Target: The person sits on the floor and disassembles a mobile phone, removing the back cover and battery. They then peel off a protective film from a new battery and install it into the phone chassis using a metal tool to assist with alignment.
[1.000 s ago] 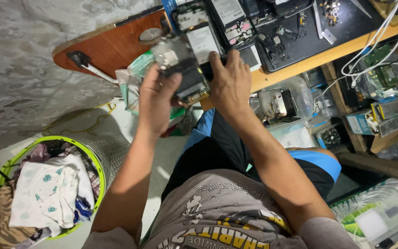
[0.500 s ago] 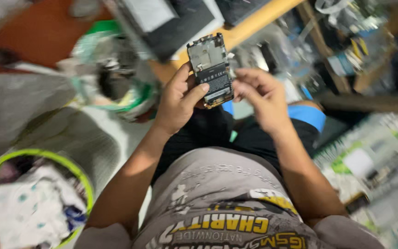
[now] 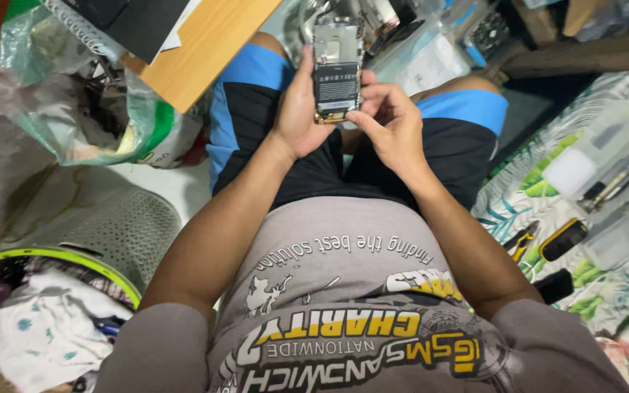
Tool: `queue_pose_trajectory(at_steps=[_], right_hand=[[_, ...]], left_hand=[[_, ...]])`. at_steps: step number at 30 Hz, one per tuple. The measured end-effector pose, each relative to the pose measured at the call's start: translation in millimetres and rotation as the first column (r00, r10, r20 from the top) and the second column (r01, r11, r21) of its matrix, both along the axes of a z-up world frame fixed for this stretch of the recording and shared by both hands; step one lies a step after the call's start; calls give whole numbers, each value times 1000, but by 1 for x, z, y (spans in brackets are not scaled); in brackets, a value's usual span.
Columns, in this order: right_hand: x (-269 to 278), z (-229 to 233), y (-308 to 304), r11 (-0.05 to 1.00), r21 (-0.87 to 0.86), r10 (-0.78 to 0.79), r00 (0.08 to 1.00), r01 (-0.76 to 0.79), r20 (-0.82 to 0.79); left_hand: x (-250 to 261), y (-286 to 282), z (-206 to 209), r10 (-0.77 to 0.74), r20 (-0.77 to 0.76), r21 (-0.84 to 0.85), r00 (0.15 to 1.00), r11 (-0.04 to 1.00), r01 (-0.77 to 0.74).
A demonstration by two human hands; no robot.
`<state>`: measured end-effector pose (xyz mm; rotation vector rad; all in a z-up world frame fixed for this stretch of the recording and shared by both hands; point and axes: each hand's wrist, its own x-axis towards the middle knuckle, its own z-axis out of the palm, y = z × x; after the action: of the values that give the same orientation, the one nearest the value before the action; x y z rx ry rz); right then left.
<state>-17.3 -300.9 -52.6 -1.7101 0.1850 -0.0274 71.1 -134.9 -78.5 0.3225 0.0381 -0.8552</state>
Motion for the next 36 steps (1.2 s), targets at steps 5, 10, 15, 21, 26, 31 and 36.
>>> queue_pose_trajectory(at_steps=[5,10,15,21,26,31,36], right_hand=[[7,10,4,963,-267,23,988,20,154],[19,42,4,850,-527,116,978,-9,171],[25,48,3,839,-541,152,979,-57,133],[25,45,1,811,-580,181,976,-77,125],[27,43,0,823,-559,199,973,-101,117],[28,45,-1,799,-590,222,968,-114,114],[27,40,-3,785,-604,225,972,-135,75]], left_hand=[[4,-2,-22,-51,15,34,999,998,51],[5,-5,-23,-81,-76,141,994,986,91],[2,-7,-16,-109,-69,183,992,976,120],[0,-7,-21,-99,-35,167,995,981,103],[0,-8,-18,-122,-41,179,992,976,127],[0,-7,-13,-110,-58,209,992,971,120],[-2,-8,-17,-121,-56,203,991,970,130]])
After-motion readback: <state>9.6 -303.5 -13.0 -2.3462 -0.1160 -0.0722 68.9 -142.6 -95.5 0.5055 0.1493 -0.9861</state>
